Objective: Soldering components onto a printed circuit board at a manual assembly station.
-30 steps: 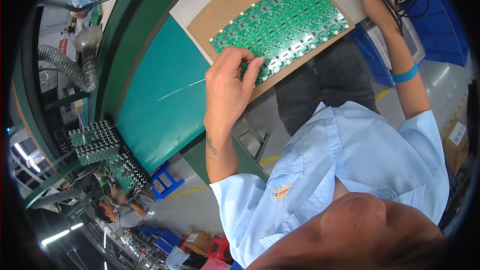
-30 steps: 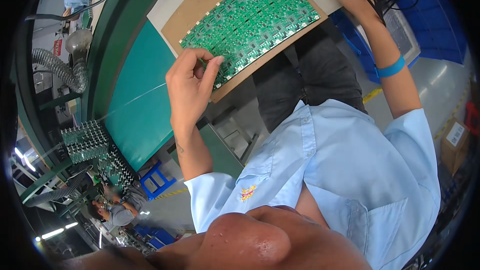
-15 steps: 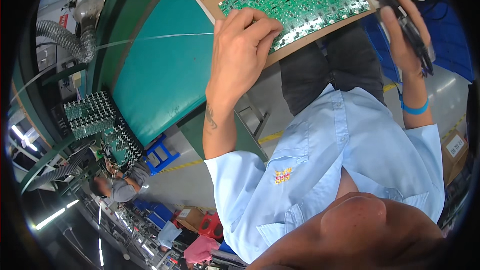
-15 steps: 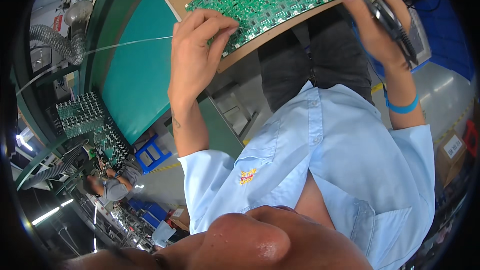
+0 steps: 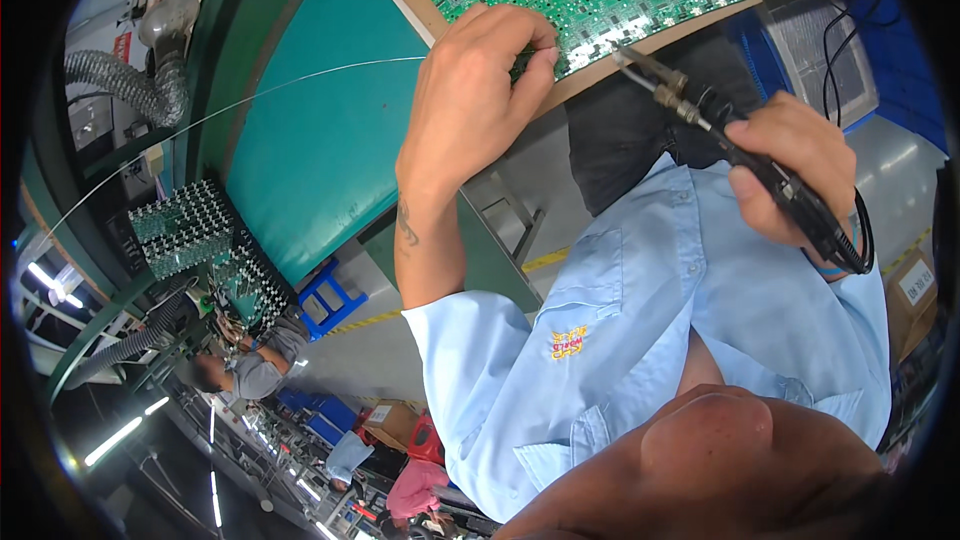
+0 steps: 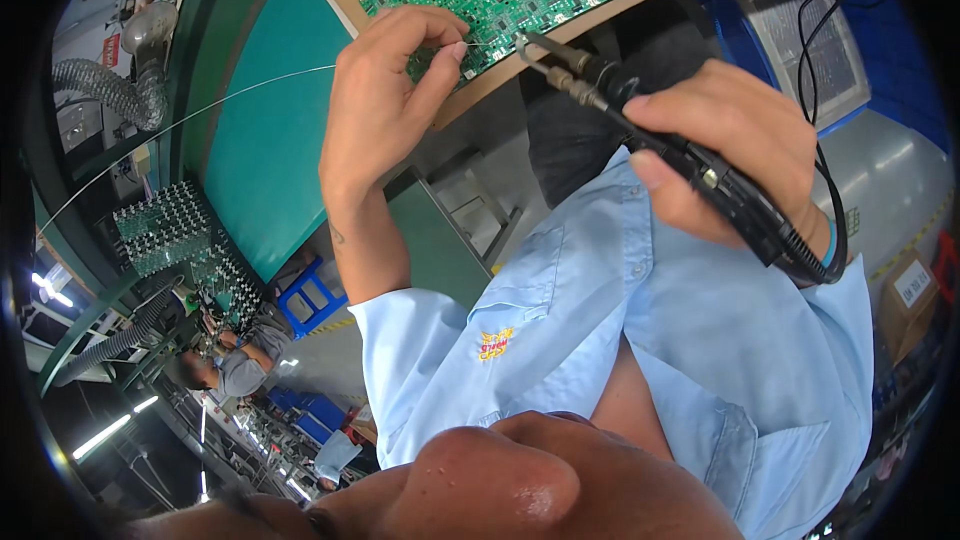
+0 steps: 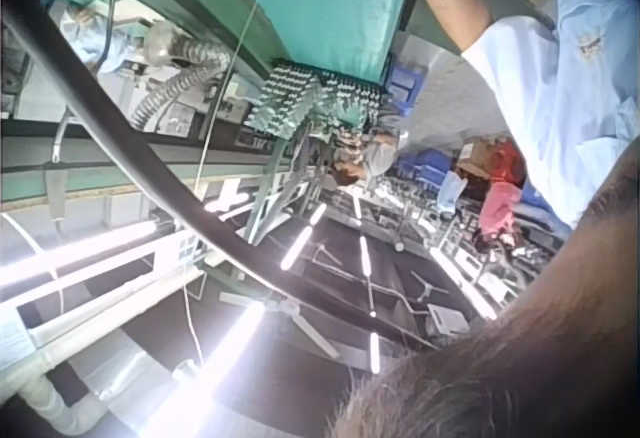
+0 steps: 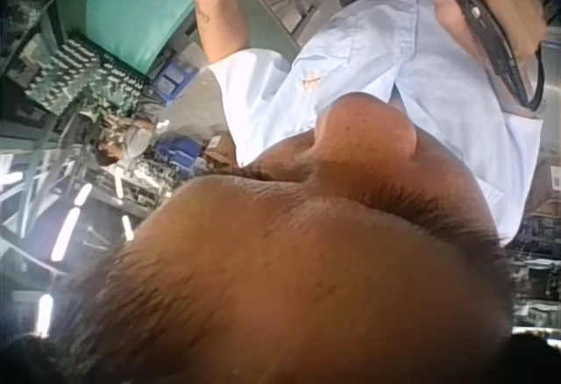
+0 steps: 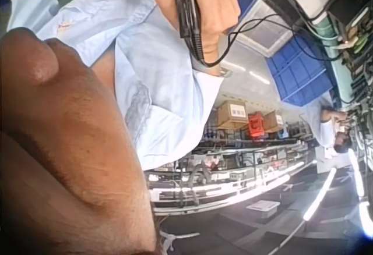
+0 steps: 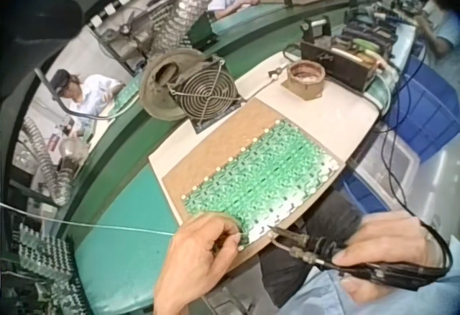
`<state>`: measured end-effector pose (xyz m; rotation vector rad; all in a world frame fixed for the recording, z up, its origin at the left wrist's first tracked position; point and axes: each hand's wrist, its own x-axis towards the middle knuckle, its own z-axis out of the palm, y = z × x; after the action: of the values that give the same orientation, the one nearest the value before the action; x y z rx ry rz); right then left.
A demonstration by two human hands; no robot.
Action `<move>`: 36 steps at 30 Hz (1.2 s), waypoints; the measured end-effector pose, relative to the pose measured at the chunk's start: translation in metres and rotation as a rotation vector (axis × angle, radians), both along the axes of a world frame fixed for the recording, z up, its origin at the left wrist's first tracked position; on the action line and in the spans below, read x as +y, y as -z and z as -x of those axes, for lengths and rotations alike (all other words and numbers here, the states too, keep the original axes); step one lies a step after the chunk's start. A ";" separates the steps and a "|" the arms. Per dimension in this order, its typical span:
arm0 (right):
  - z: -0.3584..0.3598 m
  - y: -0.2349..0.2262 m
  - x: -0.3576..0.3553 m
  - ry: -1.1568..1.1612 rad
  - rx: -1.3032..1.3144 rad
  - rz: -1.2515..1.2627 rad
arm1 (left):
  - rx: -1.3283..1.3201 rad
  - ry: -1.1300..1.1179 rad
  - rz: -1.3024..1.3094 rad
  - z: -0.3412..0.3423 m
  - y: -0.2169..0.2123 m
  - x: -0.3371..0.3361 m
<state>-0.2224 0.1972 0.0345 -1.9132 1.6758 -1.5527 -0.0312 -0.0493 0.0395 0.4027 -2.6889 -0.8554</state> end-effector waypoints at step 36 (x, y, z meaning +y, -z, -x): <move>-0.020 0.003 -0.011 0.040 0.002 -0.070 | -0.072 0.091 0.011 0.007 0.002 0.000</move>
<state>-0.2026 0.1858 0.0317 -1.8587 1.7557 -1.4853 -0.0382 -0.0498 0.0372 0.3168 -2.7961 -0.8667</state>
